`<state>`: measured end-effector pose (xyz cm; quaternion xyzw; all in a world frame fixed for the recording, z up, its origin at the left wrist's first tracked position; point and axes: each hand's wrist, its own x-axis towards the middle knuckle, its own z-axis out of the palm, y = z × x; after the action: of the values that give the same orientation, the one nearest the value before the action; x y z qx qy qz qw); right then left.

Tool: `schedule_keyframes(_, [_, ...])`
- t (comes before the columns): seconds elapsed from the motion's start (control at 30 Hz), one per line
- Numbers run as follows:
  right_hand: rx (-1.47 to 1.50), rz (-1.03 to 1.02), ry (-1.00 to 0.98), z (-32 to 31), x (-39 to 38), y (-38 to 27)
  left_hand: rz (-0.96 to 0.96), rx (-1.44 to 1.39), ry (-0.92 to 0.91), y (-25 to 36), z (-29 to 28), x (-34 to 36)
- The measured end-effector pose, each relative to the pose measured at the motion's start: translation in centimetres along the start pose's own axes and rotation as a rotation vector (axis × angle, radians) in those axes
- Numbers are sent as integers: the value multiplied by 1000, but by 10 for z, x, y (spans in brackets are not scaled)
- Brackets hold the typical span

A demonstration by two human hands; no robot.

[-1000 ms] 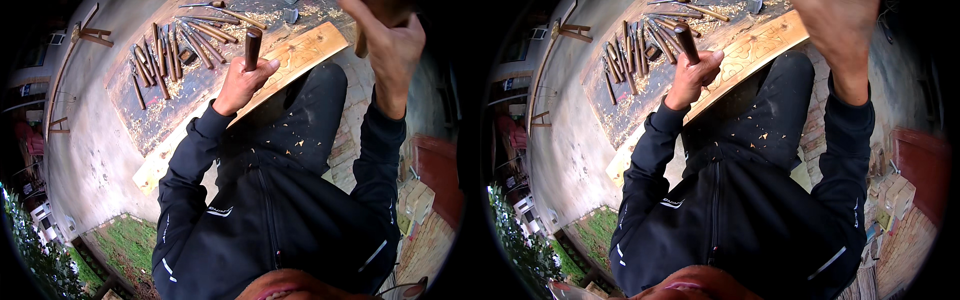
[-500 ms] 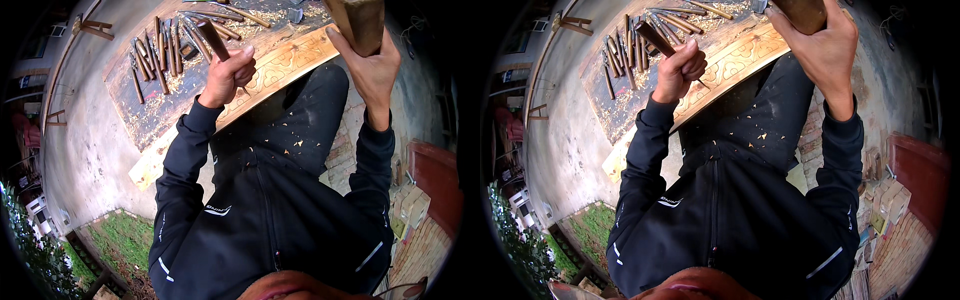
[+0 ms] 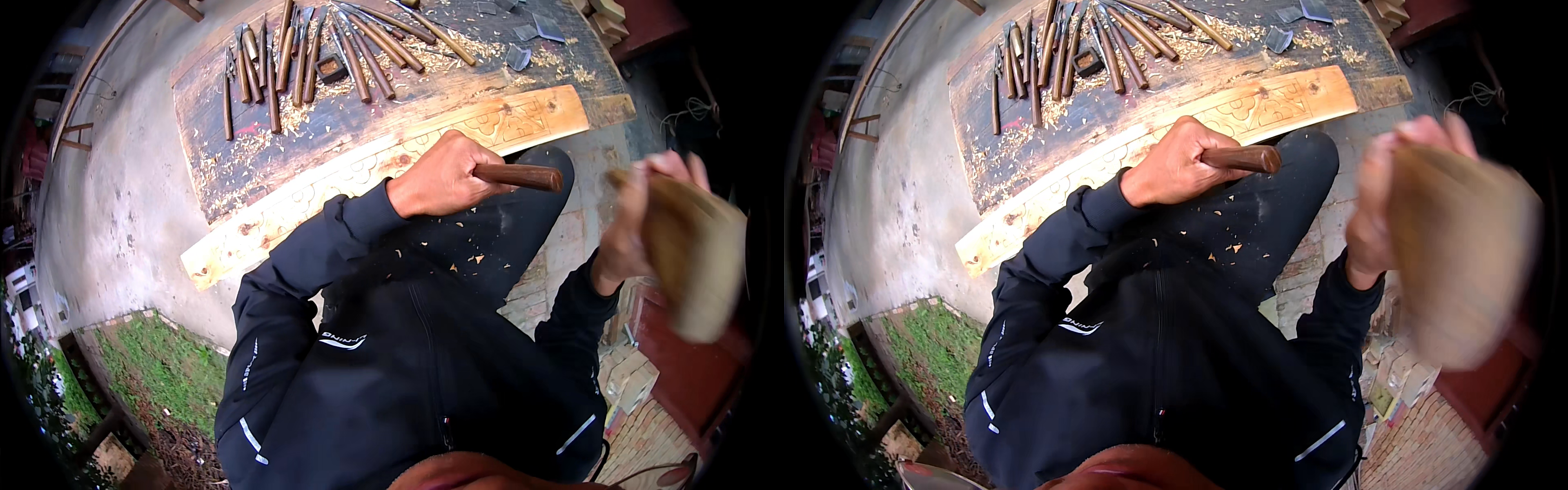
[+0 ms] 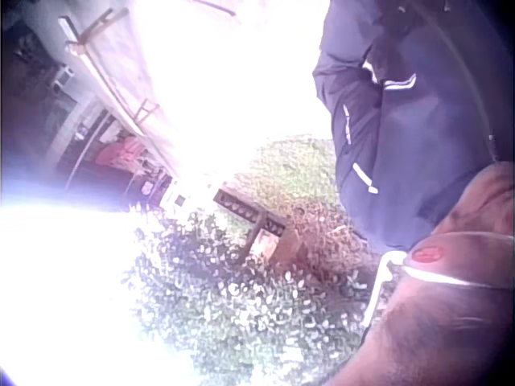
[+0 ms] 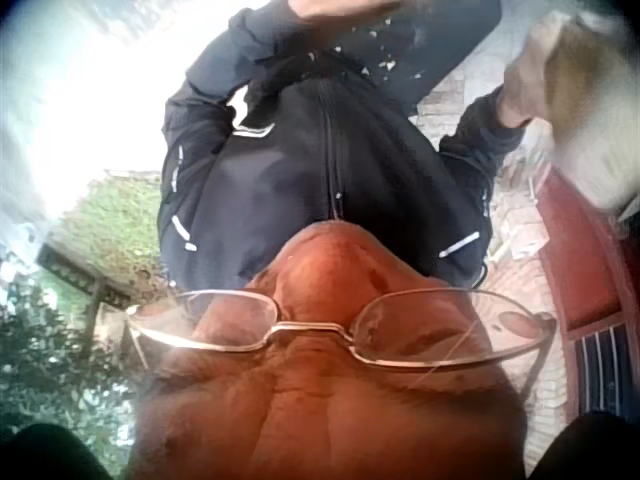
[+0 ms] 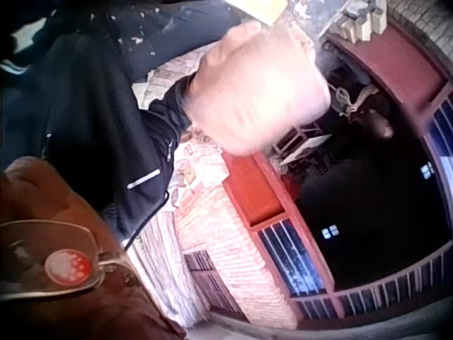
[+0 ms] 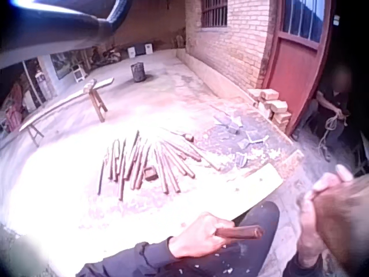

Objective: The person carves a decorative pattern into a long wooden plank using a chisel and a wooden mallet. They repeatedly strike the chisel to remove wood shavings and refine the design along the plank's surface.

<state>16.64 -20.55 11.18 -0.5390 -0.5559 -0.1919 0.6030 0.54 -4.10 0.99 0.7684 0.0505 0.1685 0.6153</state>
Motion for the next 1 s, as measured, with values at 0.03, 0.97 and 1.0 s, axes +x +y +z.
schedule_keyframes(0.03, [-541,-248,-366,6,-4,-3,-31,-3,-20,4,-2,-5])
schedule_keyframes(0.97, [-40,540,230,-18,-63,2,327,414,322,-14,58,-15])
schedule_keyframes(1.0, [-44,530,230,-17,-62,3,324,412,323,-14,58,-15])
